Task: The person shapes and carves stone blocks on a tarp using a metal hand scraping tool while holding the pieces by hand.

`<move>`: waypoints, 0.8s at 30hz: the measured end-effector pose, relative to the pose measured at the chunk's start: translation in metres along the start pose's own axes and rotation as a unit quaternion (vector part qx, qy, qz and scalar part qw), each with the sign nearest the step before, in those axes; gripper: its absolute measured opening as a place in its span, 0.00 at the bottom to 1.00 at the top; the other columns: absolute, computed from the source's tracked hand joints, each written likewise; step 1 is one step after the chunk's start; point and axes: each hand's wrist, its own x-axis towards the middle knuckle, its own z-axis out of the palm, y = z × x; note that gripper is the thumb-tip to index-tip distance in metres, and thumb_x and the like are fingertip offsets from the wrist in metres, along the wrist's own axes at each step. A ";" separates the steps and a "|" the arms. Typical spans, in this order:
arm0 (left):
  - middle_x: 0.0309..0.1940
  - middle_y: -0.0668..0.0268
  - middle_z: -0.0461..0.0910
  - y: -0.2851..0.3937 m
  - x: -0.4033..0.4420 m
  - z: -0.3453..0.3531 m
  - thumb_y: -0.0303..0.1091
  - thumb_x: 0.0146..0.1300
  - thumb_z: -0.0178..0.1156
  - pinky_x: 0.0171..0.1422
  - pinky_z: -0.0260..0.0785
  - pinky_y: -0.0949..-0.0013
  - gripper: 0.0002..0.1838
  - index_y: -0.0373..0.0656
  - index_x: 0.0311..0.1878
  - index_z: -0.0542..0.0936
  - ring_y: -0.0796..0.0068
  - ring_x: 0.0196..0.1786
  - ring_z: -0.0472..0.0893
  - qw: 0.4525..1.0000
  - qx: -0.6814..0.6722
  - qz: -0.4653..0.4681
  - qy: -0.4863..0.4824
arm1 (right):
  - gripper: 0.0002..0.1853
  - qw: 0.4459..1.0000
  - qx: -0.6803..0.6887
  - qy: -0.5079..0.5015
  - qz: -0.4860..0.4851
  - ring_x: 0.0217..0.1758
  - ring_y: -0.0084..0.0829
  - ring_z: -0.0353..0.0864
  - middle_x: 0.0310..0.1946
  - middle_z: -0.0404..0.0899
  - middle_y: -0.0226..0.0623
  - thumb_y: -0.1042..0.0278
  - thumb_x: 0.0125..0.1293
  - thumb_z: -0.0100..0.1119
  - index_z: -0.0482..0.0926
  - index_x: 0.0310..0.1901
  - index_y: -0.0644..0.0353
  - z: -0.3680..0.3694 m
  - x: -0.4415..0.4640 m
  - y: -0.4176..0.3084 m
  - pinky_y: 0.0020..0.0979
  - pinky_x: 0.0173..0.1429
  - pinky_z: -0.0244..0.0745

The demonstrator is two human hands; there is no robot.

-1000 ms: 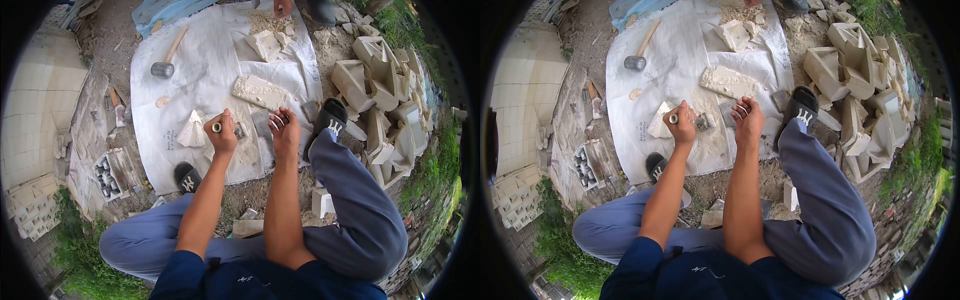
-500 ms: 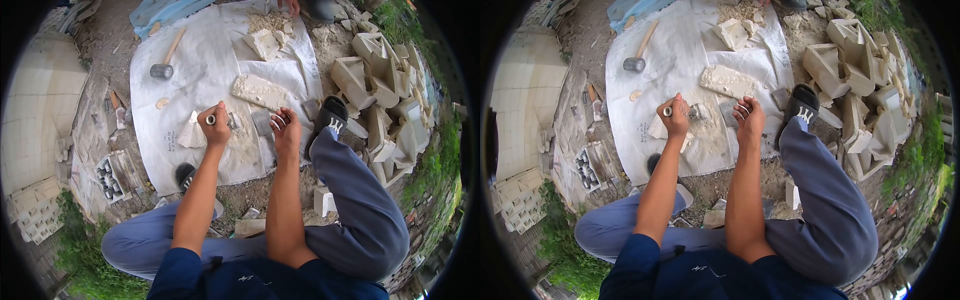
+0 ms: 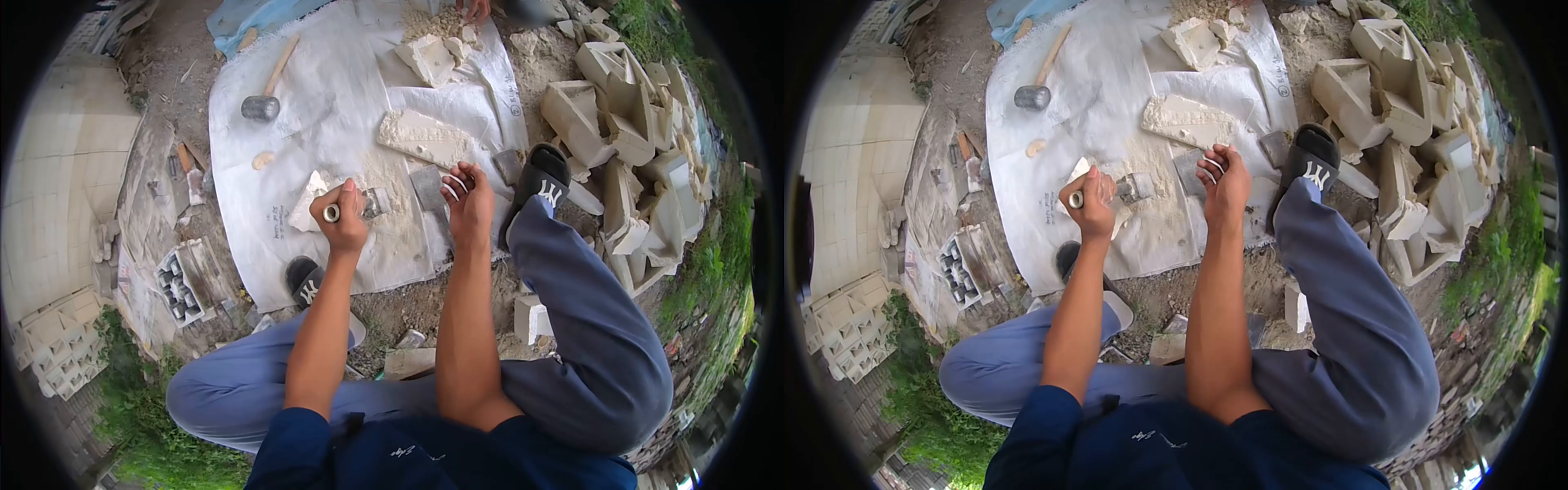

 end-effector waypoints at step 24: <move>0.12 0.68 0.61 -0.029 -0.018 -0.027 0.31 0.71 0.57 0.21 0.52 0.66 0.26 0.44 0.16 0.60 0.75 0.14 0.60 0.993 -0.003 -0.022 0.115 | 0.15 1.000 0.000 -0.016 0.013 0.39 0.32 0.82 0.37 0.81 0.34 0.55 0.79 0.50 0.78 0.46 0.60 0.016 -0.009 0.002 0.36 0.45 0.75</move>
